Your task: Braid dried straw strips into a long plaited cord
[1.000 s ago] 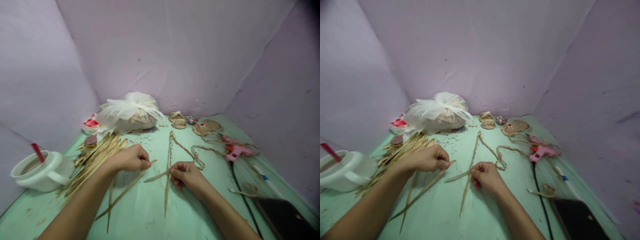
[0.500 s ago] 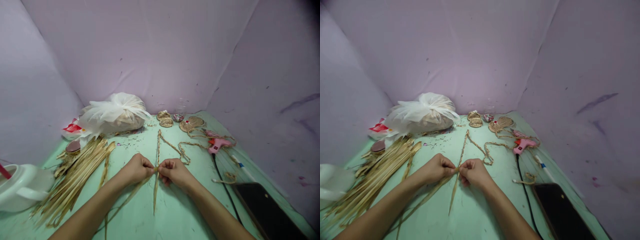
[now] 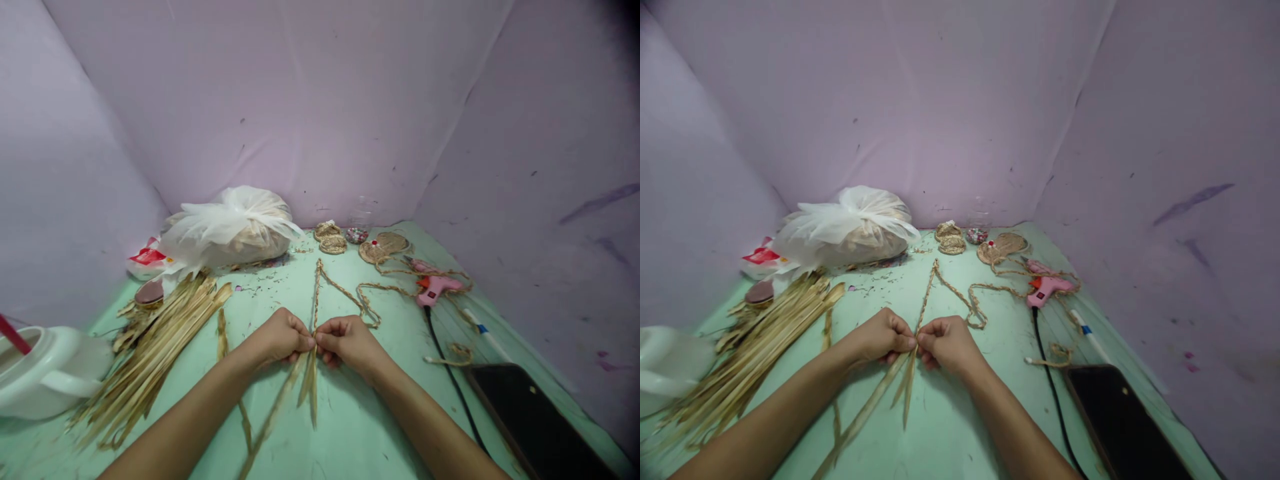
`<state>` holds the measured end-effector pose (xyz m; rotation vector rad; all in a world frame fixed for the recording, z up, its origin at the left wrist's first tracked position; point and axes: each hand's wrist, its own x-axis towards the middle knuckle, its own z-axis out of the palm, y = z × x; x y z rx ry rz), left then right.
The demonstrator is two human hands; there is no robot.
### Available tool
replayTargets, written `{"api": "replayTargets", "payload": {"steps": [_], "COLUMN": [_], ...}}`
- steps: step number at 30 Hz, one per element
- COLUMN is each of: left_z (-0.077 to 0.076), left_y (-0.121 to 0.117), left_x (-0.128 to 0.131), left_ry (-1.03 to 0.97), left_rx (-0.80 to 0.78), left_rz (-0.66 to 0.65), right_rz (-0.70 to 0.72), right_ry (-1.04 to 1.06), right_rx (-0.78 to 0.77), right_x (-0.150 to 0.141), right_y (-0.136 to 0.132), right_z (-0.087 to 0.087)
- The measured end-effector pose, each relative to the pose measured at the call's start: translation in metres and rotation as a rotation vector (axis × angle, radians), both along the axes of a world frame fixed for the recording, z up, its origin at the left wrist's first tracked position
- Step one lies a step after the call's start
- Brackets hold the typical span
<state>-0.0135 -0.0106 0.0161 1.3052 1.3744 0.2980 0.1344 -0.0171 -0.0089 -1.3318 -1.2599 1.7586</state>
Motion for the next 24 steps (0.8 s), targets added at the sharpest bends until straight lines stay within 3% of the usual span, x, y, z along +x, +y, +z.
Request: {"api": "replayTargets", "payload": {"steps": [6,11,15,19,22,24], "left_z": [-0.005,-0.005,0.006,0.031,0.043,0.042], "left_y": [0.005,0.004,-0.005,-0.035,-0.067,-0.084], "left_x": [-0.004,-0.002,-0.018,-0.052,-0.069,-0.078], "left_ry": [-0.048,-0.069,-0.005,0.285,0.429,0.481], "left_rx": [-0.119,-0.093,0.016,0.191,0.236,0.286], "left_rz": [0.040,0.050,-0.181,-0.458,-0.535,-0.521], "right_rz": [-0.040,-0.058,-0.060,-0.058,-0.047,-0.046], "right_ry": [0.013,-0.018,-0.065,-0.049,-0.028,-0.018], "right_rx": [-0.027,0.019,0.018,-0.015,-0.028,-0.037], "right_x": [-0.003,-0.004,-0.005,-0.005,-0.004,-0.003], "right_y": [-0.002,-0.003,-0.003,-0.003,-0.003,-0.003], "right_z": [0.004,0.004,0.003,0.005,0.006,0.006]}}
